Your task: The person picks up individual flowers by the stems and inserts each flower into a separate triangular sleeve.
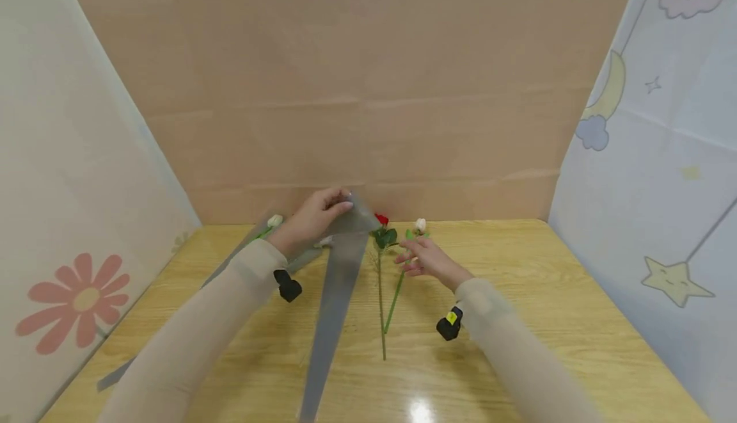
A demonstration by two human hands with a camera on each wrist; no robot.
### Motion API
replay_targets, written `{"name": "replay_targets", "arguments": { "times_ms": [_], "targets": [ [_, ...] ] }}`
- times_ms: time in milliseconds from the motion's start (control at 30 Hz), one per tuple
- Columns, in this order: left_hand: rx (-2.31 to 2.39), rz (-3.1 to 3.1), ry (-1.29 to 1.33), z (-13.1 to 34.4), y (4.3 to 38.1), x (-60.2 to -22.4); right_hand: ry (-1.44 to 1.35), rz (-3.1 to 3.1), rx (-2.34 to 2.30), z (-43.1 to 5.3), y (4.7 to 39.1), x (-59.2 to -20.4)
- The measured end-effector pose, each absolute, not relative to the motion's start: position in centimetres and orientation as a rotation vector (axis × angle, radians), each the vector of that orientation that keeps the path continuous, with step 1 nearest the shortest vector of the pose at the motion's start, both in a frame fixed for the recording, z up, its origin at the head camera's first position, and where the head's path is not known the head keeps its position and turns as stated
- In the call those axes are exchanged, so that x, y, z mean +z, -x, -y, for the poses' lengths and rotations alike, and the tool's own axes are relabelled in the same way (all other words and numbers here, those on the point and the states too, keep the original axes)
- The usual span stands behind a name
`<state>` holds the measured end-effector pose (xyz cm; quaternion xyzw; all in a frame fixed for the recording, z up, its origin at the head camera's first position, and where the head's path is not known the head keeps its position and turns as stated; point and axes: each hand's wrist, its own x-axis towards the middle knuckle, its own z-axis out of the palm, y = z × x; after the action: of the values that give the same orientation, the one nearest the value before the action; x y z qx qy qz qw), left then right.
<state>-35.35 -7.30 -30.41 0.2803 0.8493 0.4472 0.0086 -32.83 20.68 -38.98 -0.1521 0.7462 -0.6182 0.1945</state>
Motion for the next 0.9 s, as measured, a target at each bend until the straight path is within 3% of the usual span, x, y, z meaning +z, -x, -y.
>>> {"name": "replay_targets", "arguments": {
  "times_ms": [233, 400, 600, 900],
  "targets": [
    [1.499, -2.305, -0.996, 7.9, 34.9, -28.9, 0.624, -1.136, -2.224, -20.1, 32.7, -38.0],
    [1.298, -2.371, -0.898, 9.5, 35.9, -30.7, 0.353, -1.405, -2.373, -20.4, 32.5, -37.6],
    [0.857, -2.362, -0.778, 13.2, 37.8, -33.0, 0.077, -2.009, -2.179, -22.3, 32.8, -38.0],
    [0.049, -2.592, -0.411, 17.5, 37.8, -33.9, -0.013, -2.268, -2.061, -24.9, 33.2, -39.1]
  ]
}}
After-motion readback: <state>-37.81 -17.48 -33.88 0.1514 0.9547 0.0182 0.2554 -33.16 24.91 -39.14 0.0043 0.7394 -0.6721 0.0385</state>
